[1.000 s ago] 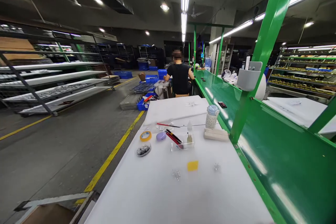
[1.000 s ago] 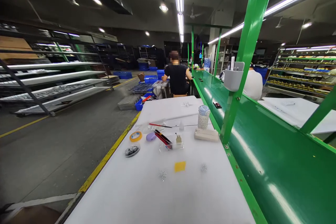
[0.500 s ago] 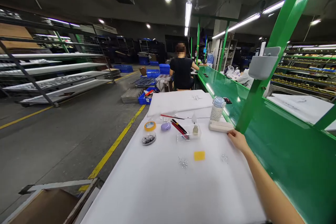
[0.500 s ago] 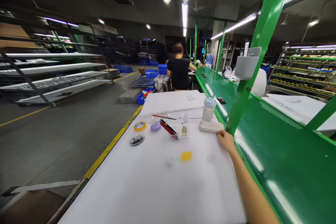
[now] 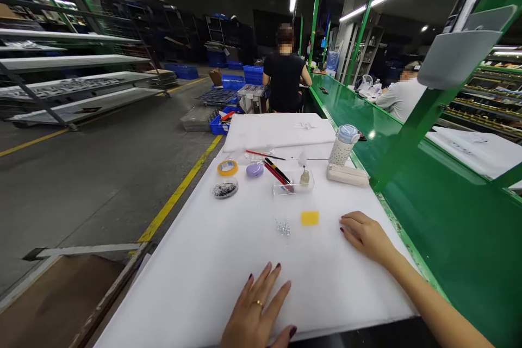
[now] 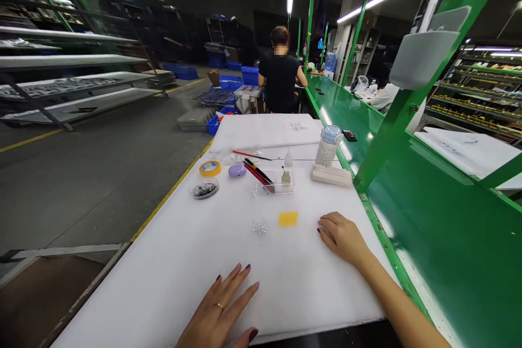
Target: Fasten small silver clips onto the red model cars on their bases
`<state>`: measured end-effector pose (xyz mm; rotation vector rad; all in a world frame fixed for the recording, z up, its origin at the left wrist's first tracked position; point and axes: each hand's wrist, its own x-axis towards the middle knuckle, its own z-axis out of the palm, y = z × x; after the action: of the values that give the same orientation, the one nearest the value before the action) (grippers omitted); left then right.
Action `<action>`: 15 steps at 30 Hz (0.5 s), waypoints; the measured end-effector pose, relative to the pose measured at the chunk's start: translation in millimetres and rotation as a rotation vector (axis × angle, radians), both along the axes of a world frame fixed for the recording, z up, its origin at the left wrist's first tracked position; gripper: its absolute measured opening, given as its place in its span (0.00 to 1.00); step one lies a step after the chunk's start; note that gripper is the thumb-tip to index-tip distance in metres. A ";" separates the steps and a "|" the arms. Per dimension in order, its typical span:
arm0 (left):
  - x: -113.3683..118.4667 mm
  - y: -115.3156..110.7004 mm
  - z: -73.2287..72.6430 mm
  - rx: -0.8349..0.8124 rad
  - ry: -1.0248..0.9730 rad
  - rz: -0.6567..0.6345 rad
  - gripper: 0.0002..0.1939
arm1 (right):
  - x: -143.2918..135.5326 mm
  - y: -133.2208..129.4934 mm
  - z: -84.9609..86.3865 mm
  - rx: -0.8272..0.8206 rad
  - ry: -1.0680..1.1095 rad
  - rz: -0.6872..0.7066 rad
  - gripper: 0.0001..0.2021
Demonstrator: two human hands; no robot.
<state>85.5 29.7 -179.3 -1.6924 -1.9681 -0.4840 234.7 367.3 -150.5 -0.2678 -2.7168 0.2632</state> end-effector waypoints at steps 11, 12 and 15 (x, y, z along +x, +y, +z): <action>0.3 -0.4 2.1 -0.048 0.149 0.048 0.27 | 10.6 5.6 -3.9 0.004 0.139 0.016 0.09; -0.8 -1.2 3.3 -0.044 0.134 0.038 0.25 | 14.4 6.7 -3.1 -0.005 0.157 -0.005 0.10; -1.2 -2.7 5.1 -0.002 0.063 -0.020 0.19 | 24.9 7.3 3.5 -0.034 0.173 -0.074 0.12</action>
<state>84.4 27.0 -174.2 -1.7089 -1.9095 -0.4309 259.6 374.6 -147.0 -0.3390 -2.5283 0.2971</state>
